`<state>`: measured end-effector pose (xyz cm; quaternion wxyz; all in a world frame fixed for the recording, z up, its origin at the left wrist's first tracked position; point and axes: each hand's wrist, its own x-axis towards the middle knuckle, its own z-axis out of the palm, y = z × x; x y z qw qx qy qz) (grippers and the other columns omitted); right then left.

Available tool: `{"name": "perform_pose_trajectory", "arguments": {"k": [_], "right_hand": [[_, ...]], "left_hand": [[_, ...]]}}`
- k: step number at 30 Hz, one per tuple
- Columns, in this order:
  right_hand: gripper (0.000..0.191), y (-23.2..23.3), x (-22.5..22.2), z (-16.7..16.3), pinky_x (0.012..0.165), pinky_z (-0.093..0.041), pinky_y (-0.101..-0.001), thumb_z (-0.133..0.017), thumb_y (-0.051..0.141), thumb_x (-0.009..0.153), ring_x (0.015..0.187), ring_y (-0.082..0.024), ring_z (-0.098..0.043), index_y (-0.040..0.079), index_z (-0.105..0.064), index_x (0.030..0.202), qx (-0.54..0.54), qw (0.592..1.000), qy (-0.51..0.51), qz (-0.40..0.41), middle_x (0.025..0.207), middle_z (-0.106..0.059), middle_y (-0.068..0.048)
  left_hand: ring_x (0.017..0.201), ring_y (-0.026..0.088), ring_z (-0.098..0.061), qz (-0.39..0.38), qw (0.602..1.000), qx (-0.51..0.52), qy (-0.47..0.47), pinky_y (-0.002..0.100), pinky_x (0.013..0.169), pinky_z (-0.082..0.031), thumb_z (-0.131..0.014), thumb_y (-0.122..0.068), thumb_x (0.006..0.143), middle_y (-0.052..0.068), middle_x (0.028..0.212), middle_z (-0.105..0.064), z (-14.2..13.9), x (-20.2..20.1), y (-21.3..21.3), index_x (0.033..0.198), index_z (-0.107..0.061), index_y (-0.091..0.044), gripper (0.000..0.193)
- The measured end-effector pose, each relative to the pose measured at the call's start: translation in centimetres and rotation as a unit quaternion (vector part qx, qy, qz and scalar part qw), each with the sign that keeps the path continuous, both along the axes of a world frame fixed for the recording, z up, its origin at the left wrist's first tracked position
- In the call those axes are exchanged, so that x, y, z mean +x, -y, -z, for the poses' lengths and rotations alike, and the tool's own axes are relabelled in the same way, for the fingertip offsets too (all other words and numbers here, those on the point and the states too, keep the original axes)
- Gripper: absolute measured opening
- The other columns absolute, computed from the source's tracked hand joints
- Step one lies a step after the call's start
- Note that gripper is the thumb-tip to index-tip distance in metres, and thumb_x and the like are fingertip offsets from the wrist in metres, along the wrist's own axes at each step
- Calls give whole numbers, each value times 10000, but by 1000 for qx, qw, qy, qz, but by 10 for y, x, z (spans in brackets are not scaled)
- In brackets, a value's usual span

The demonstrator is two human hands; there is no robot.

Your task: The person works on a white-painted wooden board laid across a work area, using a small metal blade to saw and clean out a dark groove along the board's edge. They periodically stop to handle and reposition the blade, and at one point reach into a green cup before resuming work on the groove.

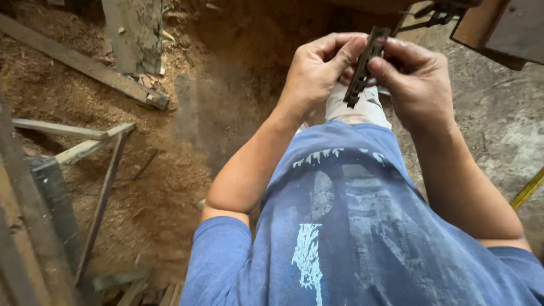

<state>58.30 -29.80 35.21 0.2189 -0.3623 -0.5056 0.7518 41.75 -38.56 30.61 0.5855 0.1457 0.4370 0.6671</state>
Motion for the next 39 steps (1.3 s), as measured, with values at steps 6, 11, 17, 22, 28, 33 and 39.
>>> {"name": "perform_pose_trajectory", "arguments": {"k": [6,11,17,22,28,33,39], "right_hand": [[254,-89,-30,34,937,-588,-269,-731,2,1061,1011,-116,-697,-35,-698,1311,-30,999,0,15,1169,-740,-77],[246,-172,-65,69,942,-582,-277,-688,35,1056,1040,-128,-700,-11,-698,1298,-153,988,-26,2,1189,-737,-68],[202,-259,-94,113,928,-593,-297,-686,20,1057,1007,-136,-696,-11,-694,1256,-228,973,-28,23,1137,-728,-68],[156,-304,-117,151,895,-596,-316,-720,-7,1053,993,-156,-703,14,-697,1205,-309,946,-49,91,1123,-727,-74],[146,-331,-124,173,917,-603,-303,-715,-16,1027,1034,-171,-720,19,-703,1168,-381,919,-56,86,1137,-734,-84],[123,-338,-130,182,913,-605,-308,-706,-33,1056,1019,-182,-720,6,-693,1172,-379,919,-44,101,1103,-727,-87],[188,-349,-160,203,813,-596,-267,-695,53,1024,899,-147,-714,-7,-693,1203,-380,920,-28,96,1049,-744,-82]], "left_hand": [[972,81,-665,-34,990,-37,-135,250,899,-570,-739,-119,1010,15,1075,-726,9,-12,-70,1295,-695,12,317],[954,89,-610,-11,965,-84,-248,244,880,-541,-767,-61,1005,11,989,-655,28,-45,-149,1373,-699,-16,377],[971,62,-667,-72,944,-188,-261,236,894,-580,-777,-88,977,9,1081,-742,54,-69,-238,1225,-733,-5,265],[937,59,-665,-102,951,-224,-185,233,865,-573,-764,-110,986,10,1044,-741,76,-78,-289,1142,-741,0,192],[911,40,-650,-153,948,-234,-150,225,836,-566,-759,-133,997,-9,1012,-744,97,-82,-317,1147,-743,-9,195],[885,36,-646,-136,937,-254,-196,220,813,-571,-769,-147,988,3,985,-745,103,-90,-327,1142,-747,-21,200],[918,90,-690,-156,921,-222,-278,238,779,-626,-673,-252,1056,24,1081,-731,114,-136,-313,1263,-691,-92,262]]}}
